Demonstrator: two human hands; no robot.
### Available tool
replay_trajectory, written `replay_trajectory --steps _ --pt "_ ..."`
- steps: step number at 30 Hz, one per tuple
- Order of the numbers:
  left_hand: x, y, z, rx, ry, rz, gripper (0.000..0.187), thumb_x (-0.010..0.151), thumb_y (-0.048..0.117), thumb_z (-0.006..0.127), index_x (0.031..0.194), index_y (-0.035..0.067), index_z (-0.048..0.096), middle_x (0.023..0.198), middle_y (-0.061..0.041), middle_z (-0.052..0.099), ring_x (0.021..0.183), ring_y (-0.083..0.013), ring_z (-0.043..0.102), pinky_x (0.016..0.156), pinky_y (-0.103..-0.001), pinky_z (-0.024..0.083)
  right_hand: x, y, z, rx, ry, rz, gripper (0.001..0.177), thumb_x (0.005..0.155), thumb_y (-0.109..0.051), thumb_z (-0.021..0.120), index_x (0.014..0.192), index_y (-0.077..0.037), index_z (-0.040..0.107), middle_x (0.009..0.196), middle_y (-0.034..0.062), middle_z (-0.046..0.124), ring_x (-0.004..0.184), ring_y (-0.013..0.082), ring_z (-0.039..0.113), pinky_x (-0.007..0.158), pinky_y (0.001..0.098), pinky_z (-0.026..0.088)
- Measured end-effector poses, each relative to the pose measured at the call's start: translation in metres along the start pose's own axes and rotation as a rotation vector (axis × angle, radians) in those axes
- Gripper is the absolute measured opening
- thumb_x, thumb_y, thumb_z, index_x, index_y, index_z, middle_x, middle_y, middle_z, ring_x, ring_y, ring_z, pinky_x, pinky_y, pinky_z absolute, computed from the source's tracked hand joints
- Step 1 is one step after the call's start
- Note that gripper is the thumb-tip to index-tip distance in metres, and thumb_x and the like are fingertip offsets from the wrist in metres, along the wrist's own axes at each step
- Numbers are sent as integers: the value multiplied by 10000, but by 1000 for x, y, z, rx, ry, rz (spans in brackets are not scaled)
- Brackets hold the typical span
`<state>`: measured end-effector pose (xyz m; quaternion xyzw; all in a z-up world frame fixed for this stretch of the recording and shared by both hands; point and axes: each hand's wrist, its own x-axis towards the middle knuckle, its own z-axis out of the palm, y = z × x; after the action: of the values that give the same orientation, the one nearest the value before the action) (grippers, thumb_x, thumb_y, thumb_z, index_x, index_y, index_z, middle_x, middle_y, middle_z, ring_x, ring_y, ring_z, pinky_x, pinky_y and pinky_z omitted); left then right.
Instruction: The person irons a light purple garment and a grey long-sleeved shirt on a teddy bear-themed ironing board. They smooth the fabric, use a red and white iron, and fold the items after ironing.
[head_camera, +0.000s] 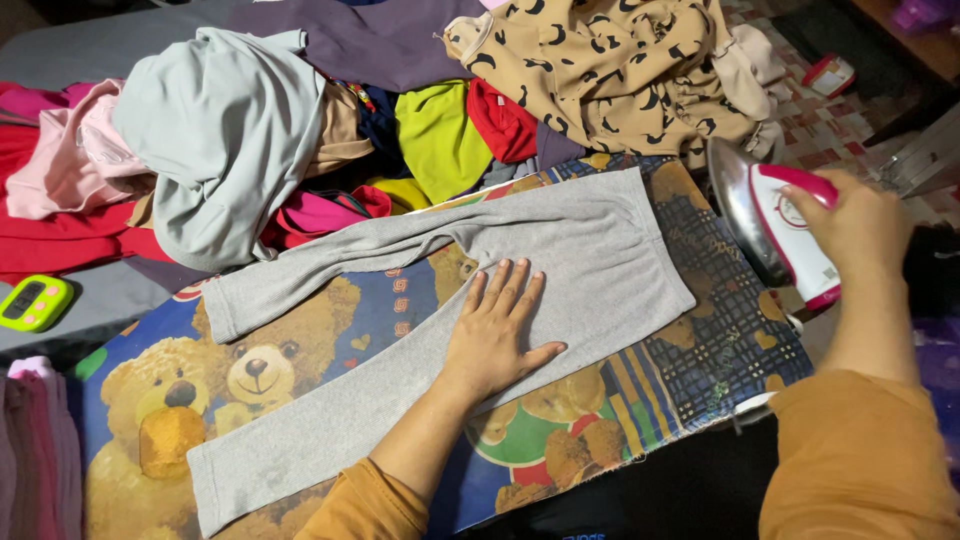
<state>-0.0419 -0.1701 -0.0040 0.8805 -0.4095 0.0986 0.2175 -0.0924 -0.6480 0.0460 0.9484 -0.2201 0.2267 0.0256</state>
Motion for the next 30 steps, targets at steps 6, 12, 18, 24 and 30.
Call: replay_trajectory --steps 6,12,18,24,30 --pt "-1 -1 3 5 13 1 982 860 715 585 1560 58 382 1619 -193 358 1538 -340 250 1240 -521 146 -33 -75 -104 140 -65 91 579 908 -607 715 1321 -201 727 895 186 715 790 371 729 733 471 575" --pt "-4 -2 5 -11 -6 -9 1009 845 716 598 1551 27 379 1619 -191 355 1541 -338 244 1246 -519 142 -62 -164 -108 115 -82 -186 519 1013 -599 643 1358 -218 714 1015 173 753 861 379 732 744 484 575" --pt "-4 -3 7 -10 3 -12 1014 834 716 604 1546 27 382 1622 -192 354 1542 -336 241 1245 -518 142 -51 -199 -49 -118 -60 -35 493 985 -556 660 1341 -218 711 902 196 740 787 416 717 655 534 551" --pt "-3 -5 9 -7 -19 -19 1021 844 732 582 1557 35 364 1626 -188 336 1546 -331 223 1246 -516 131 -1 -191 -15 -152 -84 33 489 964 -576 671 1262 -192 723 911 214 744 828 425 719 682 535 556" --pt "-4 -5 13 -15 -16 -20 1033 840 741 579 1559 34 357 1632 -187 327 1548 -331 221 1247 -514 132 9 -183 -8 -169 -168 -24 488 1000 -555 640 1267 -153 714 914 221 749 852 435 725 694 551 555"
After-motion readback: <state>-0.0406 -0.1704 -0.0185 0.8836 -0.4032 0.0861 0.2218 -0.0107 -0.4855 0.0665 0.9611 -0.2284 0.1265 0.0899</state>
